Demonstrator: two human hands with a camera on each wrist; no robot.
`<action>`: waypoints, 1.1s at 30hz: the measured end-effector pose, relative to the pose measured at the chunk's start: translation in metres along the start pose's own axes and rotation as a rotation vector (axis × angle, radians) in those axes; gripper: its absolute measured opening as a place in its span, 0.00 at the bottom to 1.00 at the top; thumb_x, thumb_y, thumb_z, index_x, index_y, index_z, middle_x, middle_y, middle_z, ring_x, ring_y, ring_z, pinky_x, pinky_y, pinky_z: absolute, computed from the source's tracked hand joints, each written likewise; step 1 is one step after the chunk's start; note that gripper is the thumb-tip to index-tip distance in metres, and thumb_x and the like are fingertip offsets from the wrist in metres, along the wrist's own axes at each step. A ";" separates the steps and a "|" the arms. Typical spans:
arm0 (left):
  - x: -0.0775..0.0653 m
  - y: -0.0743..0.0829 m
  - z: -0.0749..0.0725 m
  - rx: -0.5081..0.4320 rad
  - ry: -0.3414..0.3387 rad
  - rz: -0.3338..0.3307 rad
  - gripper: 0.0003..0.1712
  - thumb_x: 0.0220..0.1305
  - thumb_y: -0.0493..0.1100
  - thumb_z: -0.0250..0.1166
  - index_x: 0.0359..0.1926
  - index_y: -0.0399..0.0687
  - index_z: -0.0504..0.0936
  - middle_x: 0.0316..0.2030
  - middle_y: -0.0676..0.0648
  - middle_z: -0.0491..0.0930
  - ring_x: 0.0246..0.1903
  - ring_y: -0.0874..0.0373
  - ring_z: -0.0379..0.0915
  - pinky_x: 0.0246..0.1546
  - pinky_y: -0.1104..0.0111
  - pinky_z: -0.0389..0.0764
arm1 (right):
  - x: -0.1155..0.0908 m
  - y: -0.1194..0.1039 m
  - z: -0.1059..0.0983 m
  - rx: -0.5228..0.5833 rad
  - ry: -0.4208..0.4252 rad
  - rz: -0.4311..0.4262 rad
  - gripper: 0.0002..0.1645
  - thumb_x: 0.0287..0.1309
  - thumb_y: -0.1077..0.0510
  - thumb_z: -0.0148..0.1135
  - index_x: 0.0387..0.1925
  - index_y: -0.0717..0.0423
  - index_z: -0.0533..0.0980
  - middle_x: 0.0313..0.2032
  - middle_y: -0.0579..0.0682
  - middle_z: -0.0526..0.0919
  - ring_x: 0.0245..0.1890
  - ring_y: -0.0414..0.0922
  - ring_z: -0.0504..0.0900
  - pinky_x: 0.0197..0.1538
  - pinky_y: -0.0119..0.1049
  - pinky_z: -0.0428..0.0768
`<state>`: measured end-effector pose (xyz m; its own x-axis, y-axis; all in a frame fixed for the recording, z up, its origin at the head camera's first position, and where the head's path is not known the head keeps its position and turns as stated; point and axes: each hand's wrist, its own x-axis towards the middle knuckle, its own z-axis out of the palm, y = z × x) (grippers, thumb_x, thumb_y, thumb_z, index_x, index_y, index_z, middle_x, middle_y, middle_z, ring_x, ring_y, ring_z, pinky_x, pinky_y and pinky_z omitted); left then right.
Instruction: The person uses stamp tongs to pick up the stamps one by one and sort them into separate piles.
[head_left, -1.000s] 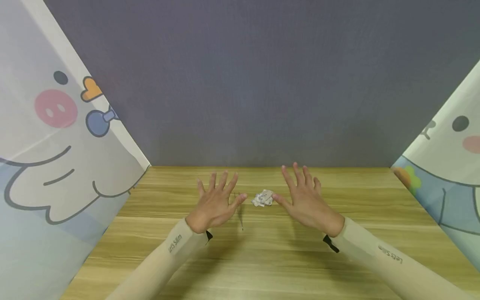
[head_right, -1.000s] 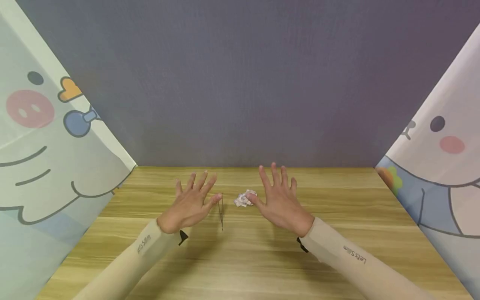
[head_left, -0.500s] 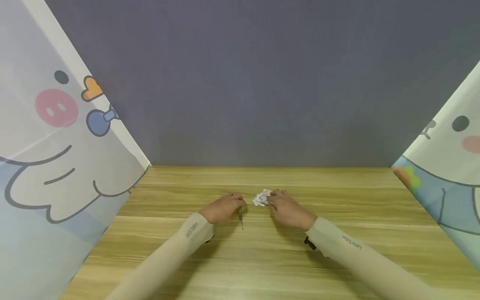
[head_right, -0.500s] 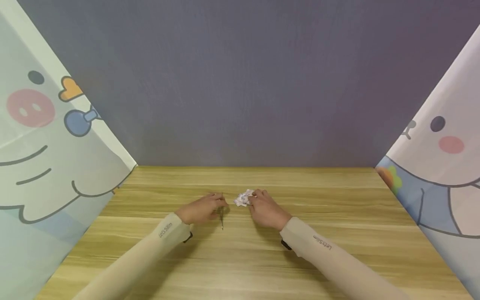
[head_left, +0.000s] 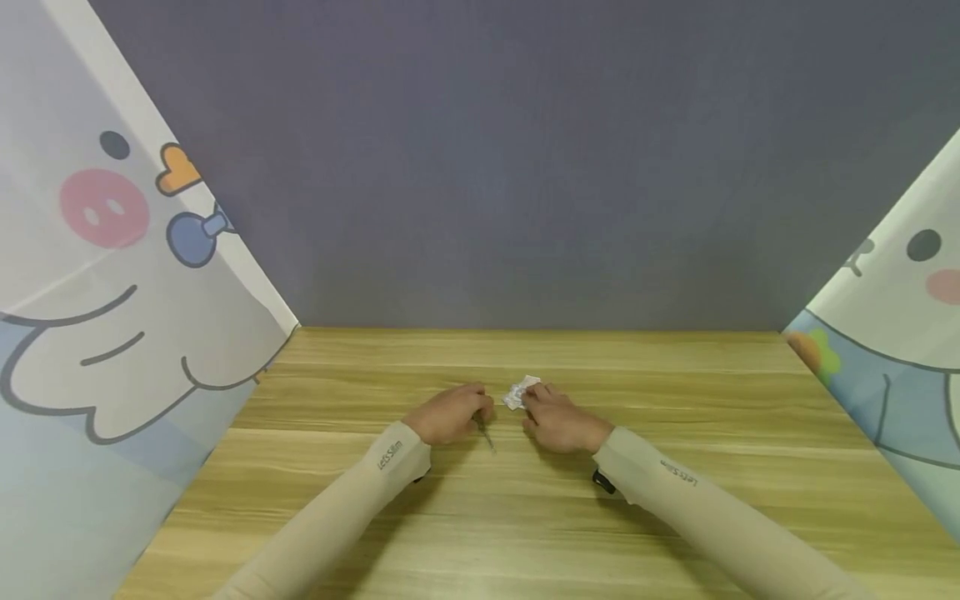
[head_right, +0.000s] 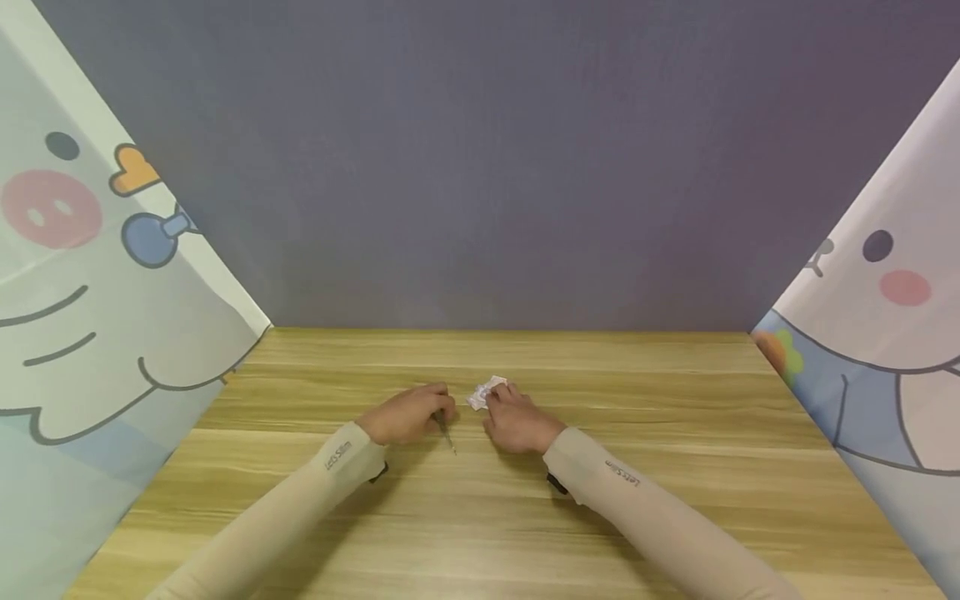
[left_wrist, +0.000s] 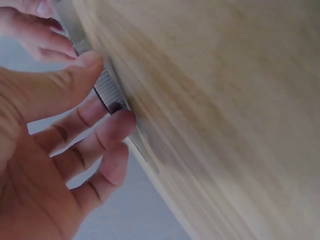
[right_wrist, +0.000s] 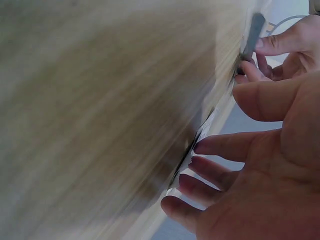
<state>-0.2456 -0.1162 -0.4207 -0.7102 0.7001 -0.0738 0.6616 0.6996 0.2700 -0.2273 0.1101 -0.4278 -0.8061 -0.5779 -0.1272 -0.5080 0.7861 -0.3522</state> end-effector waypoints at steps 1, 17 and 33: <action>0.000 -0.001 0.000 0.003 0.017 0.000 0.11 0.58 0.33 0.67 0.39 0.53 0.80 0.37 0.57 0.71 0.38 0.63 0.71 0.40 0.72 0.74 | 0.000 0.000 0.001 -0.010 -0.005 0.004 0.31 0.72 0.53 0.45 0.67 0.69 0.58 0.67 0.59 0.57 0.65 0.53 0.56 0.64 0.50 0.58; -0.006 -0.010 -0.033 -0.166 0.485 -0.057 0.05 0.64 0.34 0.61 0.36 0.45 0.72 0.32 0.52 0.73 0.32 0.62 0.74 0.30 0.72 0.77 | 0.002 0.010 0.001 0.010 0.015 -0.061 0.28 0.71 0.58 0.47 0.67 0.66 0.59 0.65 0.60 0.58 0.64 0.56 0.58 0.62 0.54 0.61; -0.005 -0.019 -0.018 -0.317 0.467 -0.173 0.04 0.63 0.33 0.62 0.35 0.44 0.74 0.33 0.50 0.75 0.33 0.60 0.76 0.31 0.72 0.77 | 0.002 0.015 -0.002 0.001 0.031 -0.085 0.25 0.70 0.60 0.47 0.65 0.63 0.64 0.63 0.56 0.65 0.64 0.54 0.61 0.64 0.52 0.59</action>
<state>-0.2584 -0.1354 -0.4083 -0.8800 0.3921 0.2681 0.4730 0.6710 0.5710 -0.2372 0.1215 -0.4316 -0.7692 -0.6353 -0.0686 -0.5744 0.7346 -0.3611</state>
